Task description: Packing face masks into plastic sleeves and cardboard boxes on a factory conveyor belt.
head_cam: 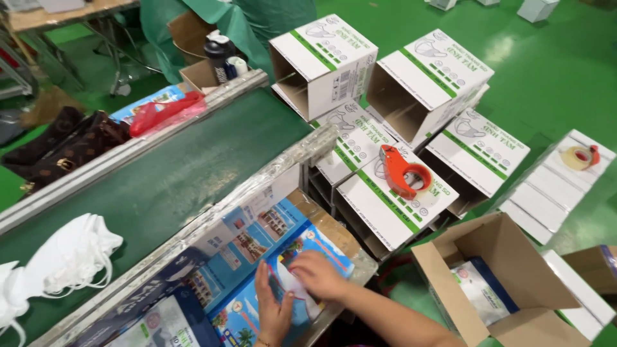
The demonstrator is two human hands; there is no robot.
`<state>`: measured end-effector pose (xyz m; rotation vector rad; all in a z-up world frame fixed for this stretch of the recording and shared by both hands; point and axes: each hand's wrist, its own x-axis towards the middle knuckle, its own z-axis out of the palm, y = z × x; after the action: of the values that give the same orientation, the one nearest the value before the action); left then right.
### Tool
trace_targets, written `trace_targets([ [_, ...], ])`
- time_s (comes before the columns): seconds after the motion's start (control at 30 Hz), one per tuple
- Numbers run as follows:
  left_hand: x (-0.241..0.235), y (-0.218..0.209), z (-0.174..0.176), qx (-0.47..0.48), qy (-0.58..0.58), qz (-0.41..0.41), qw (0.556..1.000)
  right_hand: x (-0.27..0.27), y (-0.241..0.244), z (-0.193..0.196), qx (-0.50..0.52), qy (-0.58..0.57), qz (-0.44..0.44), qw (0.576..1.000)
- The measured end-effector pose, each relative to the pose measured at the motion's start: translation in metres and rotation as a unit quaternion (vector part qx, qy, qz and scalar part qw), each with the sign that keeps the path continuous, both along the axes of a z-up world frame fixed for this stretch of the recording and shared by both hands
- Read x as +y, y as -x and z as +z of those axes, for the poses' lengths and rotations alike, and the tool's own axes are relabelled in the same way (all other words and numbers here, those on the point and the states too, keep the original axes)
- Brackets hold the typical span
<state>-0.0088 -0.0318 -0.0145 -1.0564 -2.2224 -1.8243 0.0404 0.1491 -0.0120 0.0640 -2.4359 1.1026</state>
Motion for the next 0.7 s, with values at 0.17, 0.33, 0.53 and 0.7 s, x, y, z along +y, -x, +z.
trace_targets([
  [0.17, -0.003, 0.005, -0.014, -0.082, -0.027, 0.026, 0.996, -0.054, 0.025, 0.025, 0.069, -0.160, 0.010, 0.985],
  [0.33, 0.001, 0.013, -0.014, -0.097, -0.025, 0.042, 0.994, -0.047, 0.021, 0.006, 0.104, -0.124, 0.060, 0.985],
  [0.53, -0.006, 0.013, 0.008, -0.051, 0.024, 0.032, 0.998, -0.054, 0.021, 0.024, 0.054, -0.118, 0.093, 0.987],
  [0.7, -0.006, 0.011, 0.006, -0.070, -0.009, 0.008, 0.998, -0.050, 0.021, 0.025, 0.088, -0.117, 0.077, 0.986],
])
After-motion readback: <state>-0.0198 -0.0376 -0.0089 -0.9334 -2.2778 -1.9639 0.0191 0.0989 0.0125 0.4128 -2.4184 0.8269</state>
